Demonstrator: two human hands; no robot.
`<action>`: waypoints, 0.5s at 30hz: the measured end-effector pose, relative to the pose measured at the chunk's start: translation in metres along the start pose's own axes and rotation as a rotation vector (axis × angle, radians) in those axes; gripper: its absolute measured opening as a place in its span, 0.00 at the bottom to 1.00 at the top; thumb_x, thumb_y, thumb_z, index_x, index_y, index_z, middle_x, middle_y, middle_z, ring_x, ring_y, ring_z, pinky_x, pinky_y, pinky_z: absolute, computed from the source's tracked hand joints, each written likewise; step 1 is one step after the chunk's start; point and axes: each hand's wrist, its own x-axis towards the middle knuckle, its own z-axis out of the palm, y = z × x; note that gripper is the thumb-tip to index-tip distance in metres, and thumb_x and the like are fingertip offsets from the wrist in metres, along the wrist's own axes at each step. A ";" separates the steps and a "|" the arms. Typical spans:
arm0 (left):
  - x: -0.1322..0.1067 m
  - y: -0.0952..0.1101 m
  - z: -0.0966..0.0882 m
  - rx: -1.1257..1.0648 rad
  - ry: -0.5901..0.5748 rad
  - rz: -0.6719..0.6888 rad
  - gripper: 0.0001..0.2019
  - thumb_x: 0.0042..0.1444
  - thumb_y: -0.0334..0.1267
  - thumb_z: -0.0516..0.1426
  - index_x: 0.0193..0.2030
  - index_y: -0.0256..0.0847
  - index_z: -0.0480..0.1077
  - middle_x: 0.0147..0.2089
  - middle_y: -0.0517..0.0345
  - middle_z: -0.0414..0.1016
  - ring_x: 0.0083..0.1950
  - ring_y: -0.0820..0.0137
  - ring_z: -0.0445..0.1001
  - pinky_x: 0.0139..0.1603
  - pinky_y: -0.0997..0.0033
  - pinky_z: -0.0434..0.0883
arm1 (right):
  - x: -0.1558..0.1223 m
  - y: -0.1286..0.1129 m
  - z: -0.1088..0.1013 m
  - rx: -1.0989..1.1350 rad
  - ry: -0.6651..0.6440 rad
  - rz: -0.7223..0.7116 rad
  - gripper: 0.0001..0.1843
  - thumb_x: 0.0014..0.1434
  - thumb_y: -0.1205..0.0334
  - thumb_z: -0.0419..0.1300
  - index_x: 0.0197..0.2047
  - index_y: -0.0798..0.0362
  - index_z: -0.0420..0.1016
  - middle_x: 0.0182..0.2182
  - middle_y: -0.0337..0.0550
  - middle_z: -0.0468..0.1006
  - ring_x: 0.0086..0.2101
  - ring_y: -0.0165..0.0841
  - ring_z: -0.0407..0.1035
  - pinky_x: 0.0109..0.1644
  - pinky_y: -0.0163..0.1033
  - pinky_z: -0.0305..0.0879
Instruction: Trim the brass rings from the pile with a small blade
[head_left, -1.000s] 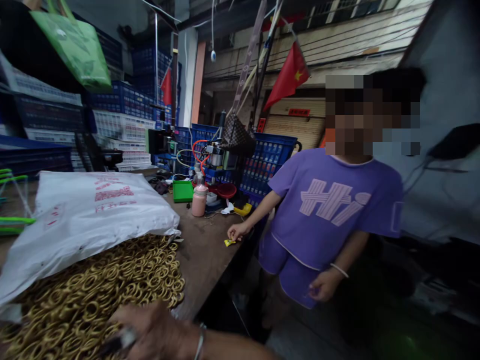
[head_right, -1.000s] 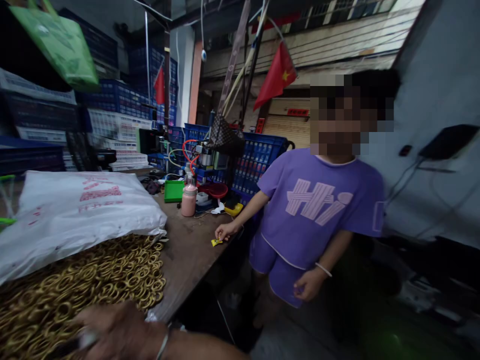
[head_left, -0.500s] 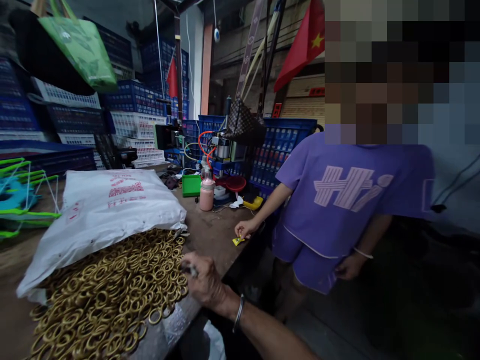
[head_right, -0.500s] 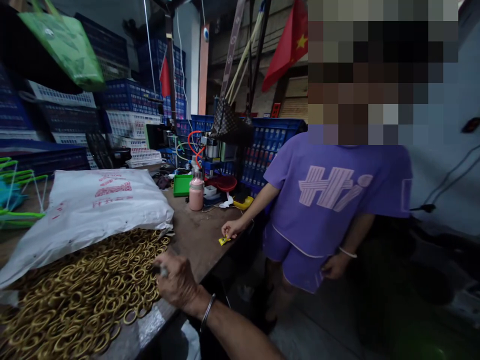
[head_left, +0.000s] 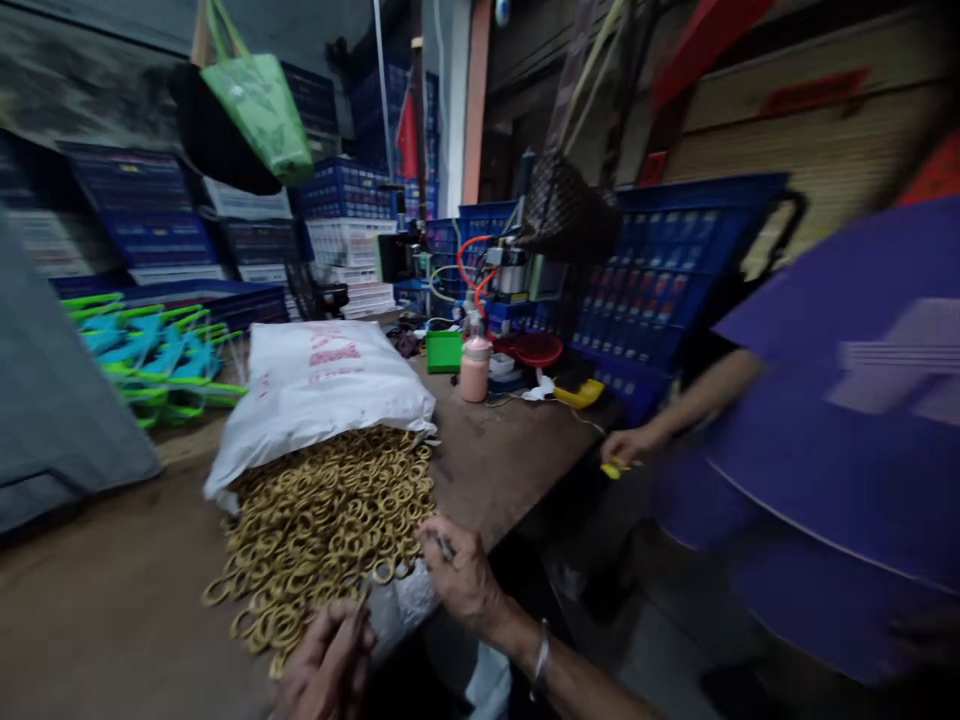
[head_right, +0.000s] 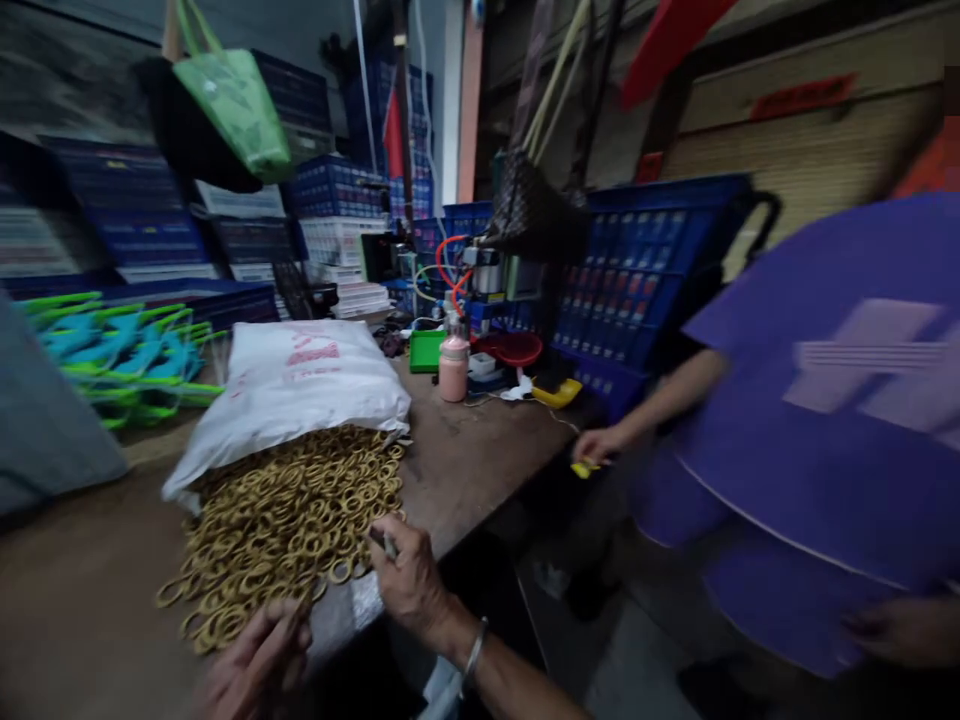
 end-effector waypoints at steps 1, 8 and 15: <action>-0.003 0.002 0.001 0.008 -0.047 -0.009 0.22 0.29 0.51 0.66 0.28 0.40 0.65 0.20 0.64 0.69 0.19 0.78 0.63 0.18 0.81 0.59 | -0.003 -0.001 0.002 0.016 -0.024 0.018 0.09 0.56 0.63 0.49 0.30 0.55 0.68 0.21 0.35 0.64 0.24 0.25 0.58 0.29 0.29 0.55; -0.019 0.009 -0.003 -0.002 -0.211 0.009 0.14 0.47 0.48 0.58 0.31 0.41 0.62 0.23 0.67 0.64 0.17 0.84 0.53 0.16 0.84 0.49 | -0.016 -0.020 0.020 0.121 -0.194 0.091 0.12 0.59 0.55 0.48 0.34 0.54 0.68 0.24 0.35 0.66 0.25 0.25 0.59 0.30 0.29 0.56; -0.017 0.005 -0.002 0.141 -0.156 0.132 0.19 0.42 0.55 0.58 0.25 0.39 0.62 0.19 0.67 0.60 0.16 0.81 0.53 0.16 0.81 0.51 | -0.020 -0.031 0.031 0.160 -0.387 0.072 0.19 0.59 0.49 0.46 0.30 0.55 0.66 0.23 0.35 0.64 0.26 0.26 0.58 0.31 0.30 0.55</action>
